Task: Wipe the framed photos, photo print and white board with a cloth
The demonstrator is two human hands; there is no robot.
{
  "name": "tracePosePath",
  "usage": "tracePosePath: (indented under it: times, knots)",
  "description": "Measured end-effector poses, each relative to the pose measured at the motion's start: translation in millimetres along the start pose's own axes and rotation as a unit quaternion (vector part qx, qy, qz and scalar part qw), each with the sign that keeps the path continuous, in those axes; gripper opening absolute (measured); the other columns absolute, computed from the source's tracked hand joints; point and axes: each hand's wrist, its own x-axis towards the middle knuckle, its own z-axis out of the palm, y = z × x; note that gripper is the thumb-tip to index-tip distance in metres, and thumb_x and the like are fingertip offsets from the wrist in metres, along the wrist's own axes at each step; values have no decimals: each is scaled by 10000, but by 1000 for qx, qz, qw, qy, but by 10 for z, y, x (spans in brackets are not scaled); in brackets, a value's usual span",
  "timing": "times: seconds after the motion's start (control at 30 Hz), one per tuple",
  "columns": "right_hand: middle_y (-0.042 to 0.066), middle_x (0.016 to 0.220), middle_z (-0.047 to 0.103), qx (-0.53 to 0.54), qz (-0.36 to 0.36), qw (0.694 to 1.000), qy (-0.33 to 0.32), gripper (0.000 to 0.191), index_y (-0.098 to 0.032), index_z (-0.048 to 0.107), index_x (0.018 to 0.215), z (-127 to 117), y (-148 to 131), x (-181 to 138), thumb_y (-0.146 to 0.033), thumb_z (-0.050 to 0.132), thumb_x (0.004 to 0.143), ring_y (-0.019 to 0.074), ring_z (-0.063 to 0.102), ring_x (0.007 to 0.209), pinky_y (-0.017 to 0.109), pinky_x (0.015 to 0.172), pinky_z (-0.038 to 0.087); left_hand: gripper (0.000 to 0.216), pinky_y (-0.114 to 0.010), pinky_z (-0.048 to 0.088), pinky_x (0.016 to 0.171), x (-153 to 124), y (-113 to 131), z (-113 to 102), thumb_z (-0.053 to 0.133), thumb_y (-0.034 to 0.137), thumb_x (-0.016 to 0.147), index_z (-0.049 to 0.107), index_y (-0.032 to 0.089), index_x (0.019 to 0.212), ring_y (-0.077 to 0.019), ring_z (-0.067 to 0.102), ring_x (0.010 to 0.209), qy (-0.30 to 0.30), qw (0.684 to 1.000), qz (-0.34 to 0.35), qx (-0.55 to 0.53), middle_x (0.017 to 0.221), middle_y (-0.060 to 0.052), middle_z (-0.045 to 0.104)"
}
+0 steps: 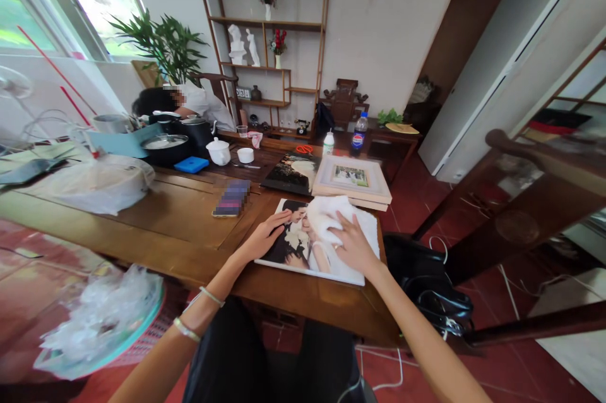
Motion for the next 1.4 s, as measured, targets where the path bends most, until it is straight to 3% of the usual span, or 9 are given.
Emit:
tracePosePath:
  times: [0.2, 0.3, 0.53, 0.67, 0.8, 1.03, 1.13, 1.23, 1.4]
  knots:
    - [37, 1461, 361, 52, -96, 992, -65, 415, -193, 667, 861, -146, -784, -530, -31, 447, 548, 265, 153, 1397, 571, 1123, 37, 375, -411, 314, 1113, 0, -1, 3, 406, 204, 901, 565, 192, 1240, -198, 442, 1286, -2, 1000, 0, -2, 1359, -81, 511]
    - [32, 1440, 397, 70, -146, 982, -95, 380, -197, 662, 820, -168, -916, -603, -37, 457, 542, 272, 194, 1386, 572, 1126, 31, 385, -411, 314, 1113, -1, 6, -9, 403, 201, 900, 552, 193, 1255, -196, 430, 1295, -9, 1000, 0, -2, 1373, -82, 495]
    - [156, 1400, 435, 59, -65, 996, -30, 422, -149, 634, 1017, -72, -200, -137, -41, 451, 652, 255, 326, 1337, 531, 1113, 183, 369, -417, 321, 1110, 4, -7, -5, 402, 198, 906, 567, 199, 1236, -198, 438, 1289, -7, 1000, 8, -2, 1349, -75, 522]
    - [142, 1354, 495, 30, -7, 999, 10, 389, -167, 625, 1065, -13, 151, 142, -76, 462, 723, 264, 343, 1327, 556, 1097, 190, 370, -403, 328, 1105, -2, -18, 4, 404, 209, 909, 557, 202, 1245, -191, 448, 1281, -3, 1000, 3, 2, 1360, -73, 510]
    - [154, 1384, 458, 21, -18, 1000, 15, 417, -155, 633, 1051, -1, 58, 60, -61, 470, 679, 279, 331, 1332, 570, 1098, 154, 374, -408, 325, 1106, -3, -12, 1, 399, 199, 910, 551, 199, 1252, -191, 441, 1286, -6, 1000, 8, 1, 1358, -81, 511]
    - [57, 1451, 377, 54, -117, 990, -62, 411, -193, 663, 859, -153, -792, -552, -34, 452, 544, 268, 186, 1388, 569, 1121, 62, 375, -434, 314, 1112, 0, -9, 4, 404, 198, 903, 561, 196, 1243, -204, 434, 1292, -5, 1000, 7, -1, 1358, -86, 510]
    - [37, 1423, 424, 74, -167, 979, -91, 373, -205, 665, 829, -176, -946, -620, -57, 468, 549, 271, 228, 1375, 552, 1130, 52, 380, -428, 322, 1107, 0, -1, -4, 396, 202, 907, 554, 191, 1252, -203, 427, 1297, -10, 1000, 4, -4, 1366, -89, 502]
    - [59, 1392, 465, 79, -162, 982, -63, 372, -206, 661, 868, -133, -779, -492, -62, 466, 585, 249, 293, 1352, 522, 1134, 114, 382, -424, 325, 1106, 0, 11, -17, 403, 202, 904, 551, 201, 1256, -202, 432, 1294, -11, 1000, 3, -4, 1370, -80, 499]
    - [120, 1361, 493, 39, -78, 996, -10, 422, -184, 636, 1018, -63, -145, -17, -60, 464, 653, 251, 360, 1318, 521, 1106, 198, 376, -424, 310, 1115, -2, -5, -23, 396, 207, 908, 558, 198, 1247, -196, 427, 1297, -14, 1000, 7, -1, 1357, -76, 513]
